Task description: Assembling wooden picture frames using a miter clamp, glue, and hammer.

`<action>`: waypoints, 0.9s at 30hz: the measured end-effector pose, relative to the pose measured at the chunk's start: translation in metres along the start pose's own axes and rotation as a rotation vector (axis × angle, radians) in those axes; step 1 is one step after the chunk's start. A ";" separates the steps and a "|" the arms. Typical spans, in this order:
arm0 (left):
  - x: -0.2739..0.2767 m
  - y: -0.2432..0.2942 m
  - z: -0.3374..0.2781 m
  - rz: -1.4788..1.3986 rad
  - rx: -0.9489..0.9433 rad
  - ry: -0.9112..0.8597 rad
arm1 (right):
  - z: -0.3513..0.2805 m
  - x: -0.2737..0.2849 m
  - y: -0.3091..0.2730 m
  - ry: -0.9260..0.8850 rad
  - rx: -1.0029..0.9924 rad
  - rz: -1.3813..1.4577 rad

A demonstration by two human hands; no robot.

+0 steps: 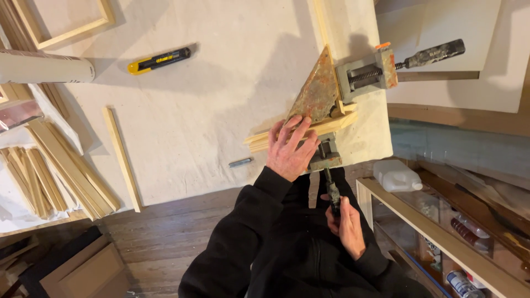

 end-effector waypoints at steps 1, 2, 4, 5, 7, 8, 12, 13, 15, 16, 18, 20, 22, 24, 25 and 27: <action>-0.001 -0.001 0.002 0.003 -0.001 0.003 | 0.005 0.003 0.006 -0.003 0.003 -0.001; 0.000 -0.001 0.002 0.006 0.004 0.004 | 0.008 0.006 0.013 -0.019 -0.010 0.014; 0.001 0.000 0.001 0.009 0.012 0.003 | 0.011 0.010 0.023 -0.033 -0.027 0.026; 0.001 0.001 0.001 0.010 0.007 0.005 | 0.011 0.011 0.025 -0.065 -0.069 0.101; 0.000 0.000 0.002 0.012 0.001 0.009 | 0.012 0.011 0.022 -0.097 -0.108 0.176; -0.001 0.000 0.002 0.016 -0.005 0.007 | 0.011 0.011 0.019 -0.123 -0.155 0.213; -0.002 0.000 -0.001 0.013 -0.003 0.008 | 0.020 0.031 -0.013 -0.195 -0.067 -0.207; -0.004 0.003 -0.002 0.011 -0.008 0.014 | 0.020 0.033 -0.043 -0.192 -0.060 -0.208; -0.008 0.006 -0.002 0.021 0.035 0.012 | 0.024 0.036 -0.113 -0.037 0.428 -0.844; -0.006 0.011 0.007 0.027 0.039 0.021 | 0.033 0.030 -0.152 -0.043 0.435 -0.850; -0.007 0.018 0.025 -0.011 0.072 -0.032 | 0.048 0.013 -0.238 0.042 0.947 -0.783; -0.009 0.023 0.049 -0.028 0.066 -0.076 | 0.091 -0.028 -0.297 0.014 1.058 -0.765; -0.011 0.025 0.061 -0.048 0.067 -0.137 | 0.149 -0.061 -0.334 -0.016 1.148 -0.742; -0.018 0.027 0.063 -0.039 0.059 -0.234 | 0.224 -0.080 -0.346 -0.271 0.972 -0.726; -0.021 0.029 0.062 -0.047 0.064 -0.242 | 0.227 -0.087 -0.349 -0.268 0.961 -0.730; -0.025 0.031 0.062 -0.010 0.075 -0.263 | 0.238 -0.106 -0.356 -0.286 0.733 -0.752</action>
Point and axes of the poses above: each hand's wrist, its own z-axis towards the middle knuckle, its own x-axis out of the back of the hand, y = z × x, the point moved 2 cm from there along z, towards the middle knuckle, and after that the axes turned 13 degrees about y, right-handed, at the moved point
